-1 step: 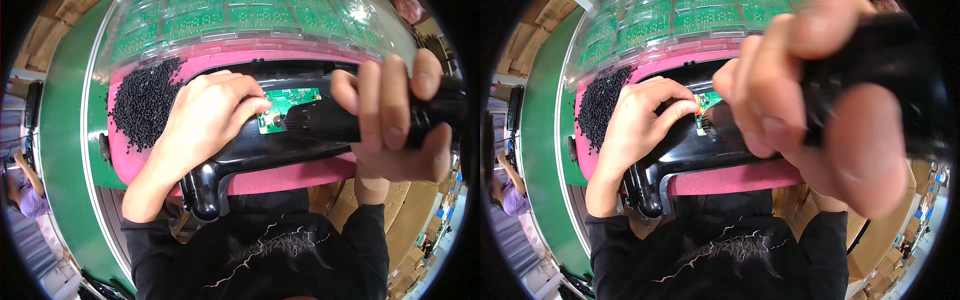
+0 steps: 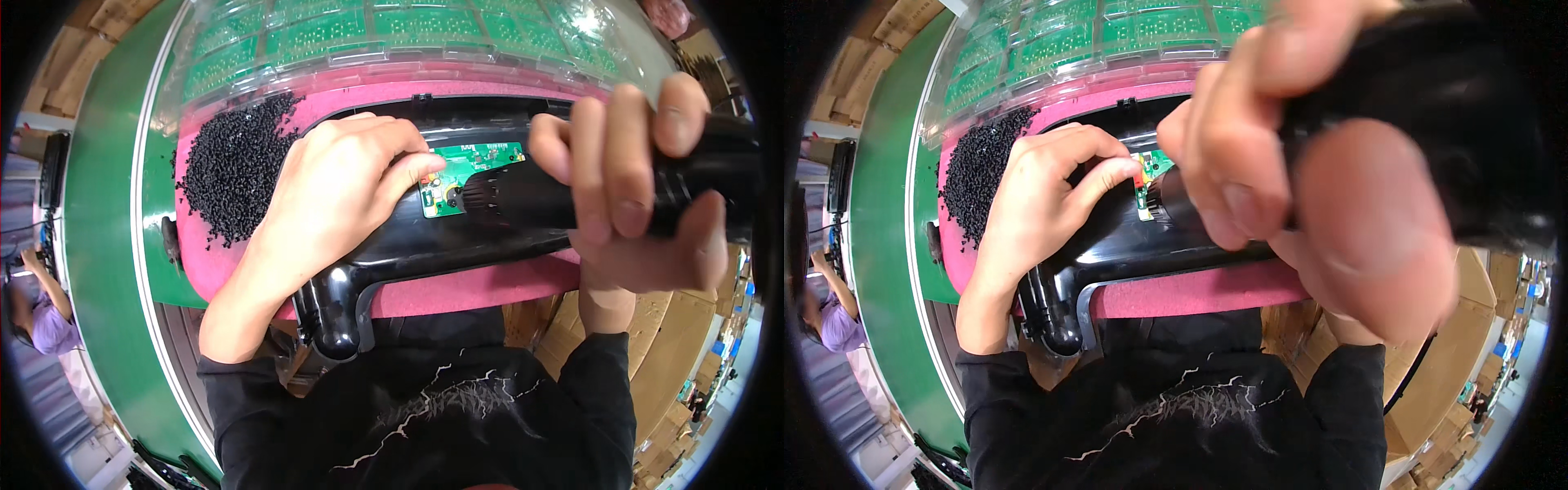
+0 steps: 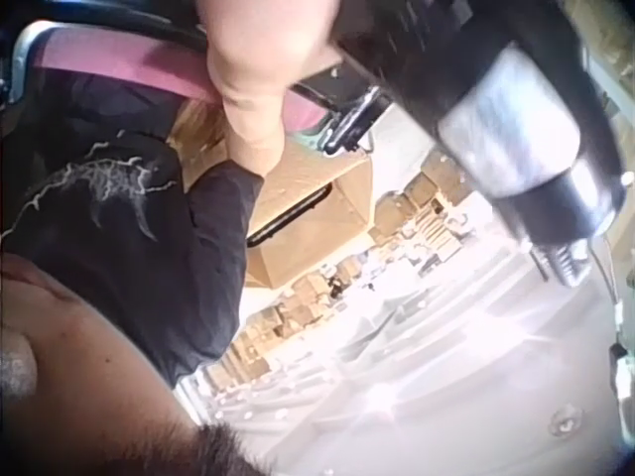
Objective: Assembling electronic control boards into plastic console housings using an electric screwdriver.
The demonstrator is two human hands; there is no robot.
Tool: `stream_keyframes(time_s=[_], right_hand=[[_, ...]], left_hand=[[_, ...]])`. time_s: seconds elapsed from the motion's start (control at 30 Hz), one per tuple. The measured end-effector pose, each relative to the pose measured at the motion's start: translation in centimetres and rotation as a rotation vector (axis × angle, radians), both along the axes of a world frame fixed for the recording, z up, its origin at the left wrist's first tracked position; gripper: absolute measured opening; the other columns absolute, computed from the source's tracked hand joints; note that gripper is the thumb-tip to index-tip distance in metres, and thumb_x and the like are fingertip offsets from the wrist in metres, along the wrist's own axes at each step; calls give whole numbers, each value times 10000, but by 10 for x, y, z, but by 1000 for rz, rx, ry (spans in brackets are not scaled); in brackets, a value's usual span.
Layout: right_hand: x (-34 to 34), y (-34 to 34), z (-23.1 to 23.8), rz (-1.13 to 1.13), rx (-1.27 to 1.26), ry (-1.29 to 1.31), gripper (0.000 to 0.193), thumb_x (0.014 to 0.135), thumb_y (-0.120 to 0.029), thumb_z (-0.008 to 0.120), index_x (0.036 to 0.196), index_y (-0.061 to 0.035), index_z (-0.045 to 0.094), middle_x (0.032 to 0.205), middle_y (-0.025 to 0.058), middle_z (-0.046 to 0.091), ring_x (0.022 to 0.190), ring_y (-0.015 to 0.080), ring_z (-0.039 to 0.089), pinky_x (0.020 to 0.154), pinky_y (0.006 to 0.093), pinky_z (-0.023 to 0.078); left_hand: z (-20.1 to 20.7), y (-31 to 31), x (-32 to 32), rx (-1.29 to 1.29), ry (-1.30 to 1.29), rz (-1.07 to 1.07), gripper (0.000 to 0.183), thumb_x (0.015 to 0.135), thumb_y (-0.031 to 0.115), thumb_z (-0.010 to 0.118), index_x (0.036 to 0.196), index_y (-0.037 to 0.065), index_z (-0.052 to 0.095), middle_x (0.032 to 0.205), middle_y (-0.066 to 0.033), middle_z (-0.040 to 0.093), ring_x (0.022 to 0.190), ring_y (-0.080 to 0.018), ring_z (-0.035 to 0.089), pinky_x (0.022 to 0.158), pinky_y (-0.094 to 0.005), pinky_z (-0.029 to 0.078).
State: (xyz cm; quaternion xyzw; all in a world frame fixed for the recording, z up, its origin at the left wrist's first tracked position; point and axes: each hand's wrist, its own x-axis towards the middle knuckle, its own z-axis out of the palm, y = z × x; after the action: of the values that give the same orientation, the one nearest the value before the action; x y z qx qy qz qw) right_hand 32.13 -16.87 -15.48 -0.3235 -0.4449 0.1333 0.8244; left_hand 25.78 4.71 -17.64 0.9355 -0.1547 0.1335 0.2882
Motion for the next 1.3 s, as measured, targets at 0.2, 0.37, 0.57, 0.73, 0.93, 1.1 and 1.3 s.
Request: stream_keyframes(time_s=[0.2, 0.37, 0.57, 0.73, 0.93, 1.1, 1.3], right_hand=[[-12, 6, 9, -181, -284, -45, 385, 881, -441, 694, 1081, -174, 503, 673, -68, 528, 525, 59, 462, 660, 284, 360], [-26, 17, 3, -326, -321, 45, 416, 866, -465, 712, 1081, -171, 510, 651, -60, 518, 496, 66, 448, 613, 282, 347], [-30, 26, 5, -360, -342, 48, 403, 860, -434, 707, 1081, -162, 507, 648, -59, 510, 492, 67, 445, 611, 284, 341], [-7, 14, 3, -132, -182, -89, 356, 853, -375, 696, 1057, -161, 498, 664, -79, 506, 518, 55, 451, 663, 271, 351], [-10, -4, 13, -21, 67, 55, 313, 851, -269, 708, 1040, -125, 505, 706, -63, 550, 633, 60, 532, 786, 268, 366], [-12, -10, 15, -45, 76, 78, 337, 819, -265, 745, 1025, -134, 512, 695, -71, 552, 618, 59, 535, 790, 267, 368], [-14, -9, 14, -57, 131, 80, 355, 801, -267, 772, 1016, -144, 518, 687, -81, 563, 595, 49, 529, 783, 254, 365]], left_hand=[[10, -7, -2, -8, 29, 82, 278, 958, 151, 624, 757, -30, 561, 660, -158, 562, 599, -356, 564, 574, -379, 443], [5, -7, -2, -65, 37, 73, 232, 956, 165, 607, 825, -19, 555, 722, -169, 568, 665, -377, 574, 601, -406, 451], [3, -3, -3, -33, 25, 23, 175, 921, 172, 645, 890, 7, 594, 836, -140, 619, 765, -352, 625, 673, -402, 500], [0, 2, -6, -10, -36, -63, 151, 831, 92, 711, 921, 14, 617, 878, -110, 627, 797, -335, 636, 705, -424, 519], [-5, -1, -5, -51, -27, -225, 169, 805, 85, 718, 941, 11, 652, 893, -101, 625, 867, -320, 632, 728, -419, 522], [-5, -1, -3, -67, -12, -291, 139, 827, 87, 706, 915, -14, 669, 871, -116, 630, 833, -319, 634, 719, -415, 517], [-5, -1, -1, -115, 18, -312, 146, 831, 86, 703, 895, -38, 659, 840, -134, 633, 816, -325, 628, 714, -421, 508]])
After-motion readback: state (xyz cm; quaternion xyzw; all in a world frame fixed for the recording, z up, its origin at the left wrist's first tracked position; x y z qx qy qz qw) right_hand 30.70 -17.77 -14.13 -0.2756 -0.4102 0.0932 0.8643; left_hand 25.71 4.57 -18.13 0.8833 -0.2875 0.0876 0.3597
